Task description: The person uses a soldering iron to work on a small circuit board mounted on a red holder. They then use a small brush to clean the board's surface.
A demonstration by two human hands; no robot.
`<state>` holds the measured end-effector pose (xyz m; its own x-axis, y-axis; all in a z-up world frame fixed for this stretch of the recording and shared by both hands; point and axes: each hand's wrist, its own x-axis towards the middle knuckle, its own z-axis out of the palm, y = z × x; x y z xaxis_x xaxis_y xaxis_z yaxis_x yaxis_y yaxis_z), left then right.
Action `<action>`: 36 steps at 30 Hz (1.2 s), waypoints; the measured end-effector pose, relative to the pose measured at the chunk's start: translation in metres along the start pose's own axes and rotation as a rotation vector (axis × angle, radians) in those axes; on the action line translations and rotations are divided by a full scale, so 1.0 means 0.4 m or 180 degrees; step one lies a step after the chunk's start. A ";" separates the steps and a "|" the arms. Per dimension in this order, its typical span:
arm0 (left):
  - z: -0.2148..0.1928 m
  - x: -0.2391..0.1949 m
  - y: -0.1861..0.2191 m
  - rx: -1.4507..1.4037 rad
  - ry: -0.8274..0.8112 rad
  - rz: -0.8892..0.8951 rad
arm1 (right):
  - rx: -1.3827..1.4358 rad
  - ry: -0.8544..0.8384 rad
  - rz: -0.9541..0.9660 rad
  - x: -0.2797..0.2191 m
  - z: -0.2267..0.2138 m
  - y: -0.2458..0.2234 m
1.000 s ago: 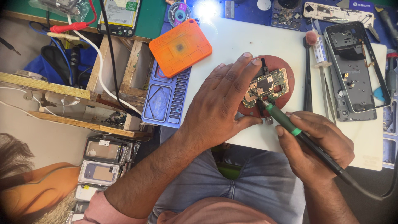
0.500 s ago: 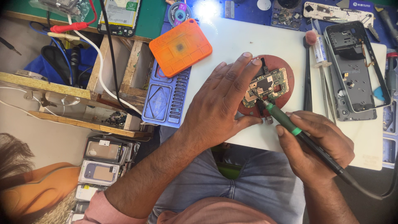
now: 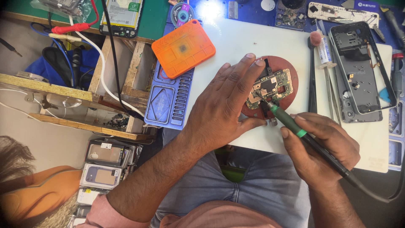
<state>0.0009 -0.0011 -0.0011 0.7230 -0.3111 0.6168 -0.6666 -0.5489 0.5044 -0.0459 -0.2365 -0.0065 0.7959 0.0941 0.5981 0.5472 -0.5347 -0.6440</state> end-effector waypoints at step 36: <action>-0.004 0.000 0.003 0.0011 -0.0017 -0.0020 | 0.0118 0.0004 0.0020 -0.005 0.001 0.010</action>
<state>-0.0003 -0.0005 0.0005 0.7281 -0.3117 0.6105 -0.6614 -0.5535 0.5062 -0.0451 -0.2386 -0.0103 0.7989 0.0898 0.5947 0.5515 -0.5038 -0.6648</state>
